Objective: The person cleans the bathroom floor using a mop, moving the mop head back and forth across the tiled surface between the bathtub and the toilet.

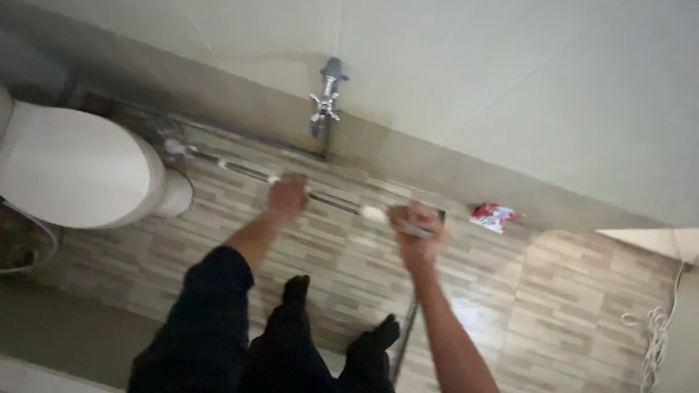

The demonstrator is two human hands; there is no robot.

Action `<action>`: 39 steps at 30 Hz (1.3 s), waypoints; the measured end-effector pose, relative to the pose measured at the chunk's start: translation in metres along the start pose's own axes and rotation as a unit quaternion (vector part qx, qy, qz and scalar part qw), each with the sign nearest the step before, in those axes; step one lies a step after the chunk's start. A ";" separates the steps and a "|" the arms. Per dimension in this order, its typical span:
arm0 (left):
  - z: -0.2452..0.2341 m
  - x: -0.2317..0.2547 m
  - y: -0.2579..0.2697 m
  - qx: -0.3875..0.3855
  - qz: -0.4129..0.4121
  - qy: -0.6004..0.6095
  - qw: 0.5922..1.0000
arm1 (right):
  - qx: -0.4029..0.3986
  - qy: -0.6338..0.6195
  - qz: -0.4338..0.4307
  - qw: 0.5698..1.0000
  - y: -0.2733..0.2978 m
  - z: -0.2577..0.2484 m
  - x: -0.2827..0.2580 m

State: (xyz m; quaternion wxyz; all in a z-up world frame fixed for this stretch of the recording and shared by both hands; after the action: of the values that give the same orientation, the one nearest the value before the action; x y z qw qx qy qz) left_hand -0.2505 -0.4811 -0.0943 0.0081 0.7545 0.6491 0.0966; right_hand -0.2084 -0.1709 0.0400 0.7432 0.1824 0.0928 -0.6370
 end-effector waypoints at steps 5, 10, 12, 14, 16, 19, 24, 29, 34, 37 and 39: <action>0.020 0.214 -0.015 -0.101 0.066 0.041 0.992 | -0.012 0.150 -0.070 0.986 0.064 -0.006 -0.210; 0.007 0.463 -0.006 -0.046 0.191 0.211 0.958 | 0.064 0.176 -0.142 0.972 0.173 -0.025 -0.440; -0.013 0.551 0.010 0.074 0.346 0.238 0.905 | 0.022 0.153 -0.187 0.970 0.228 -0.031 -0.514; -0.021 0.619 0.026 -0.025 0.371 0.301 0.878 | 0.020 0.149 -0.248 0.957 0.279 -0.036 -0.567; -0.029 0.665 0.044 -0.042 0.401 0.302 0.864 | 0.104 0.214 -0.325 0.915 0.319 -0.041 -0.601; -0.033 0.691 0.059 -0.073 0.429 0.270 0.859 | 0.189 0.243 -0.411 0.858 0.348 -0.052 -0.602; -0.039 0.648 0.053 -0.083 0.439 0.222 0.867 | 0.216 0.211 -0.407 0.862 0.329 -0.048 -0.559; -0.049 0.566 0.031 -0.103 0.424 0.161 0.885 | 0.146 0.178 -0.401 0.887 0.271 -0.023 -0.485; -0.029 0.428 0.004 -0.118 0.374 0.116 0.912 | 0.092 0.177 -0.330 0.923 0.203 -0.011 -0.369; -0.013 0.330 -0.011 -0.172 0.318 0.052 0.931 | 0.067 0.065 -0.319 0.943 0.151 -0.024 -0.281; -0.006 0.256 -0.009 -0.202 0.263 0.044 0.942 | 0.067 0.068 -0.306 0.947 0.116 -0.037 -0.215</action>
State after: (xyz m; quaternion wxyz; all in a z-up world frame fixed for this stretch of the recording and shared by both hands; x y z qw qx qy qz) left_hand -0.2251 -0.2293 -0.0550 0.1064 0.8760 0.3938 0.2572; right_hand -0.1277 0.0537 0.1033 0.4906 0.2376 0.1520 -0.8245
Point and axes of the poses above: each hand's wrist, its own y-axis away from the middle knuckle, its own z-axis out of the palm, x = y × z, the point moved 3 cm from there along -y, towards the middle knuckle, and after that the axes turned 11 degrees about -y, right-handed, at the moved point
